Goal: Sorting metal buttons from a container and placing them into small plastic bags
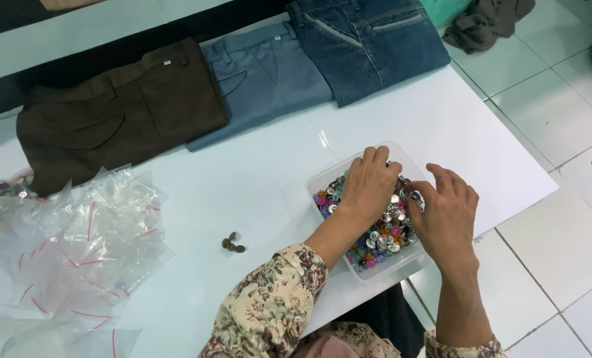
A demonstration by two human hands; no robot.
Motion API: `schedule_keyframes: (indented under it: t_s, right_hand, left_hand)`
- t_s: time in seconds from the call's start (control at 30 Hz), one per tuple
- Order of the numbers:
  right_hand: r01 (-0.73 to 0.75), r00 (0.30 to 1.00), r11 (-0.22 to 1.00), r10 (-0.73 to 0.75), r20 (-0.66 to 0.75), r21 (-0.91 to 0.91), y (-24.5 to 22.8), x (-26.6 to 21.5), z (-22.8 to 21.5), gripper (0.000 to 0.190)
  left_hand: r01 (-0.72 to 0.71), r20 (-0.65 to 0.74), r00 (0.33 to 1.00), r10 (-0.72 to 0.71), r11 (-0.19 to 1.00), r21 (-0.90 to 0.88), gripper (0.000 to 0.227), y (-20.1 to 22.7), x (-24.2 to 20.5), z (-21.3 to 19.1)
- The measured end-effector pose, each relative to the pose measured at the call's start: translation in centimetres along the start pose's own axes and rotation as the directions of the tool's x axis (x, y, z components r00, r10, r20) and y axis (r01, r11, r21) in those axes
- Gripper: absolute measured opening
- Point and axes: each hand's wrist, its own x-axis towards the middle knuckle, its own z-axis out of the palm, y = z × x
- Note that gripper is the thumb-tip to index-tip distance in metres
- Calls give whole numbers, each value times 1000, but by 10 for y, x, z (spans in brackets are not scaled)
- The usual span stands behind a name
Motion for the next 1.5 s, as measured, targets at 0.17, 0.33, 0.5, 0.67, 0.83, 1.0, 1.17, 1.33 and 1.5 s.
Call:
schedule_keyframes:
  t_s: [0.17,0.33,0.5,0.67,0.83,1.0,1.17,1.33,1.5]
  right_hand:
    - [-4,1000,1000,4,-1,30,1,-1,2,16]
    - [-3,1000,995,5,-20,104,4,-2,5,15]
    - [50,990,975,-20,-139,217,10,-3,13,12]
    - [99,983,976,-64,-174,196,3,-3,1,14]
    - [129,968,977,-87,-235,170,1,-4,-3,14]
    - [87,951,984,-36,-307,154,5,-6,8,14]
    - [84,959,978,-28,-281,190,9,-6,11,15]
    - [75,962,975,-15,-273,209,10,-6,13,14]
    - [87,958,983,-39,-283,160,17,-5,24,15]
  left_hand:
    - [-37,-1,999,37,999,15,6,-1,-2,2]
    - [-24,29,999,25,1000,-17,5,2,0,-8]
    - [6,55,998,-3,999,-43,10,8,-5,-32]
    - [85,154,986,-64,988,-130,12,5,-25,-53]
    - [159,225,967,-116,971,-181,10,4,-39,-83]
    - [168,210,967,-141,979,-113,15,4,-34,-78]
    - [41,136,990,-34,998,-45,10,16,-13,-30]
    - [-7,126,992,-7,994,112,3,17,-7,-6]
    - [-28,96,995,24,999,41,10,21,-11,-30]
